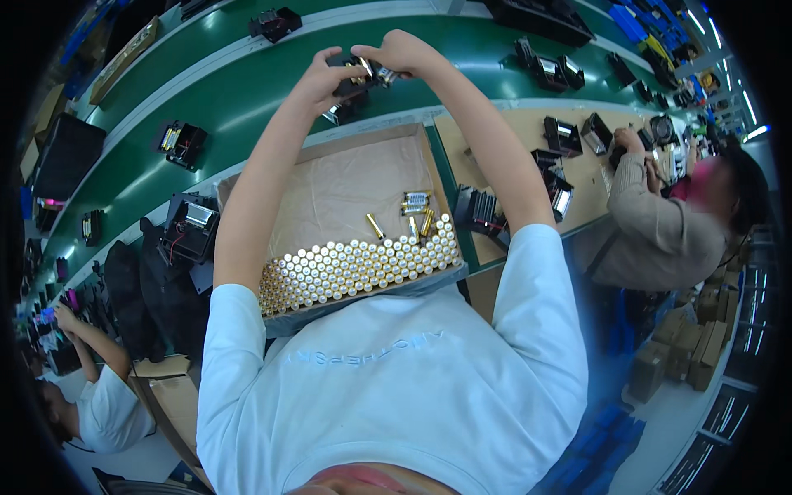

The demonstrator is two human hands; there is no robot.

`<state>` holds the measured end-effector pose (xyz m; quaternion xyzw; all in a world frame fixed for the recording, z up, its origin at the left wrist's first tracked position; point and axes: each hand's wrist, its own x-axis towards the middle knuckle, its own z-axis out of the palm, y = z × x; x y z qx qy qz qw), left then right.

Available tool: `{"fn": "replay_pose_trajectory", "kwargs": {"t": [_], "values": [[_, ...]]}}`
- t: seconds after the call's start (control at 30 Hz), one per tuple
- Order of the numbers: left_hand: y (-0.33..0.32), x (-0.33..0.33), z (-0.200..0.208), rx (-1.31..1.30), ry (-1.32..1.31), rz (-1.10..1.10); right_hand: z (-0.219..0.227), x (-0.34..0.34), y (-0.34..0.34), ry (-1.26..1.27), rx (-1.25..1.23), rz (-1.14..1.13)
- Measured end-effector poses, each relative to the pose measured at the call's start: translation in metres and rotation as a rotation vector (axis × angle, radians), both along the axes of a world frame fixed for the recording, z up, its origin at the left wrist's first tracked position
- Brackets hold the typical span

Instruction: Assembling small cylindrical metal components into black plastic frames on an assembly line.

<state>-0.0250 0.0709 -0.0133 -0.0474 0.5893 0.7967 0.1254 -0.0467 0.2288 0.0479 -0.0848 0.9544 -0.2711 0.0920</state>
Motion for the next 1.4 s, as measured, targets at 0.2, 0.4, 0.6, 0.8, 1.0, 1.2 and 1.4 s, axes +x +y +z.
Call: {"fn": "replay_pose_trajectory", "kwargs": {"t": [0.2, 0.4, 0.6, 0.8, 1.0, 1.2, 1.4], "values": [[-0.008, -0.002, -0.003, -0.187, 0.132, 0.003, -0.013, 0.017, -0.006, -0.185, -0.324, -0.146], [-0.007, 0.009, -0.008, -0.467, 0.285, -0.066, -0.025, 0.031, -0.002, -0.26, -0.415, -0.23], [-0.031, 0.002, 0.001, -0.681, 0.265, -0.051, 0.003, 0.08, 0.013, -0.133, 0.156, 0.325], [-0.045, -0.006, 0.008, -1.295, 0.424, 0.054, 0.008, 0.156, 0.022, 0.237, 0.57, 0.539], [-0.014, -0.022, -0.002, -2.086, 0.73, 0.459, -0.022, 0.173, 0.036, 0.003, 0.633, 0.74], [0.067, -0.046, -0.014, -1.782, 0.947, 0.146, -0.05, 0.164, 0.034, -0.009, 0.544, 0.825], [0.143, -0.096, -0.022, -1.154, 0.84, -0.268, -0.025, 0.161, 0.05, -0.03, 0.399, 0.784]]}}
